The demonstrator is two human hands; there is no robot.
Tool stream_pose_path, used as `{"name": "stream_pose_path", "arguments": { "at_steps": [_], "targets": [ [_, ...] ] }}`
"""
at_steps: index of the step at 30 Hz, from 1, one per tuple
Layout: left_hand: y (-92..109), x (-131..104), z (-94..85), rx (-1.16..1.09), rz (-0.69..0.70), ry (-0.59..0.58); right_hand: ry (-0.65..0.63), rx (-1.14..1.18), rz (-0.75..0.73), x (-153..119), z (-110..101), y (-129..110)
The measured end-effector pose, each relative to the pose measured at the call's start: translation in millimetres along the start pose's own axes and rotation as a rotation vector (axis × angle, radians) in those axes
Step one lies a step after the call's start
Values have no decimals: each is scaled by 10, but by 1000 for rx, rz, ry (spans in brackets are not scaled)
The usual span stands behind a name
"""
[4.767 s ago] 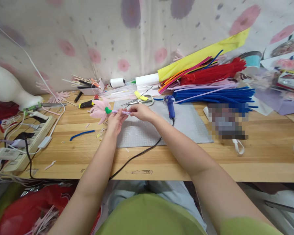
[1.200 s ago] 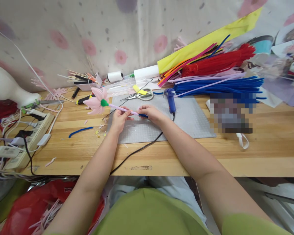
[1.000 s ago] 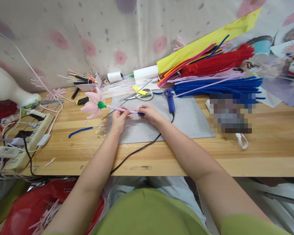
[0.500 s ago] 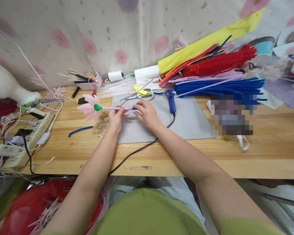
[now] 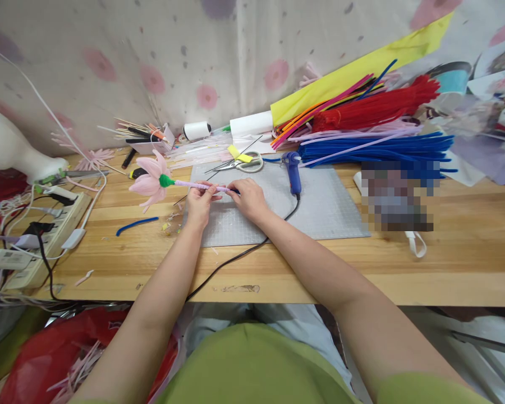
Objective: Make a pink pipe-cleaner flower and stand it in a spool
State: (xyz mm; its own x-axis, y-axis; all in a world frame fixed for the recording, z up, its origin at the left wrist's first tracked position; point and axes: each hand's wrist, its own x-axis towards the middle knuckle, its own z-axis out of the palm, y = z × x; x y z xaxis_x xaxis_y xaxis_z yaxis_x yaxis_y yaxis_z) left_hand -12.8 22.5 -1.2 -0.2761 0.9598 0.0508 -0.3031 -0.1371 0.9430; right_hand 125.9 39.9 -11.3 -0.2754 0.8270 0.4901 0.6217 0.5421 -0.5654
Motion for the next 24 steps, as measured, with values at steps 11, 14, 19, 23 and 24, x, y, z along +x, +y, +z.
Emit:
{"name": "stream_pose_path", "arguments": {
  "at_steps": [11,14,19,23,24],
  "targets": [
    [7,0,-29,43,3,-92,-309,371,190,77,15,97],
    [0,8,-30,44,21,-80,-370,372,115,83,-55,95],
    [-23,12,7,-4,-25,28,-277,157,-120,33,-114,77],
    [-26,13,29,-54,-81,73,-162,-127,-203,12,-80,42],
    [-24,14,29,-68,-88,78,-144,-162,-212,13,-72,34]
  ]
}}
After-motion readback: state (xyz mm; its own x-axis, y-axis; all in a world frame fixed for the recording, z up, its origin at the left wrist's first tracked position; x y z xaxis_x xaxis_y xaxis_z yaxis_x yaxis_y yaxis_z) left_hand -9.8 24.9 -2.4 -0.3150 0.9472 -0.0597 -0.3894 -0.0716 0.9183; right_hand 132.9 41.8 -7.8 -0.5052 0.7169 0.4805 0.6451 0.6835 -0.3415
